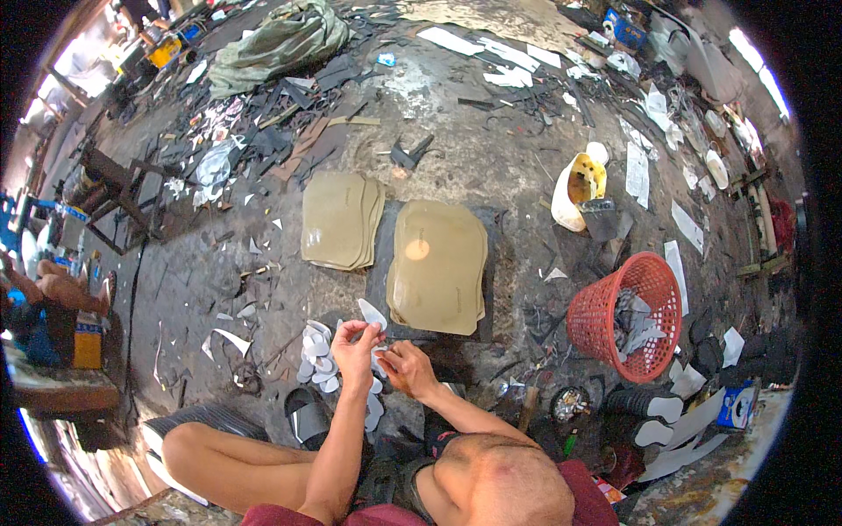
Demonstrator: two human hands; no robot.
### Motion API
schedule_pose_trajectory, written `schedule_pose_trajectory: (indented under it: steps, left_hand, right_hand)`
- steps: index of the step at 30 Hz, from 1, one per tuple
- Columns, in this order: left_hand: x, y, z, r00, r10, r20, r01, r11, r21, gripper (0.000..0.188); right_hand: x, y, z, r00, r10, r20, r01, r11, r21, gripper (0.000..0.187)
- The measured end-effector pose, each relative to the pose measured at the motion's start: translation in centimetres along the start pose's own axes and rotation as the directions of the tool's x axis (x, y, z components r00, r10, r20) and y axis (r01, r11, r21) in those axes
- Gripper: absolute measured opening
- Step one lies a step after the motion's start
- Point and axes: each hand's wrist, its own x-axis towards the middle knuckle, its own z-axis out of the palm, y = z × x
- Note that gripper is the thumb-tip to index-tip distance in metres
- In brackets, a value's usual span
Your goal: The person sits on the floor and sorts small grey shoe insoles from a red basket, placing them onto a stack of larger beige insoles. The person handles the insoles one by one, arranging them on the stack.
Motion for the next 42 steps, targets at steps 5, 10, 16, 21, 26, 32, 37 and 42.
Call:
schedule_pose_trajectory:
  steps: [5,10,16,21,26,32,37,42]
  left_hand:
    - [0.2,-0.2,-0.4,1.000,0.020,-0.024,-0.021,0.998,-0.067,0.018]
    - [0.2,0.1,-0.9,1.000,0.024,-0.015,-0.025,0.998,-0.064,0.017]
    - [-0.2,-0.7,-0.2,1.000,-0.012,0.014,0.013,0.997,-0.070,0.016]
    - [-0.8,0.3,0.0,0.999,0.042,-0.032,-0.043,0.998,-0.053,0.016]
    - [-0.9,1.6,1.8,0.986,0.076,0.151,-0.079,0.997,0.016,0.020]
    - [1.6,-0.8,7.6,0.846,0.189,0.499,-0.451,0.754,0.479,0.019]
    - [3.8,-2.2,7.6,0.544,0.367,0.754,-0.817,0.026,0.576,0.026]
    - [5.0,-2.2,5.1,0.444,0.293,0.847,-0.880,-0.034,0.473,0.040]
  right_hand:
    - [0.1,0.2,-0.1,0.922,0.206,0.327,-0.163,0.974,-0.156,0.025]
    - [0.1,0.0,-0.3,0.967,0.147,0.207,-0.141,0.989,-0.042,0.014]
    - [0.4,-0.8,-1.4,0.989,0.013,0.147,-0.005,0.998,-0.056,0.015]
    - [0.5,-0.5,-6.4,0.969,-0.192,-0.153,0.160,0.967,-0.200,0.034]
    - [2.5,3.7,-16.7,0.983,0.181,-0.011,-0.176,0.943,-0.281,0.038]
    - [7.6,3.0,-24.3,0.851,0.214,-0.479,-0.231,0.973,0.026,0.021]
    - [8.7,1.1,-19.9,0.939,0.032,-0.343,-0.095,0.981,-0.167,0.019]
    - [6.2,1.6,-13.6,0.987,-0.008,-0.158,-0.033,0.967,-0.255,0.027]
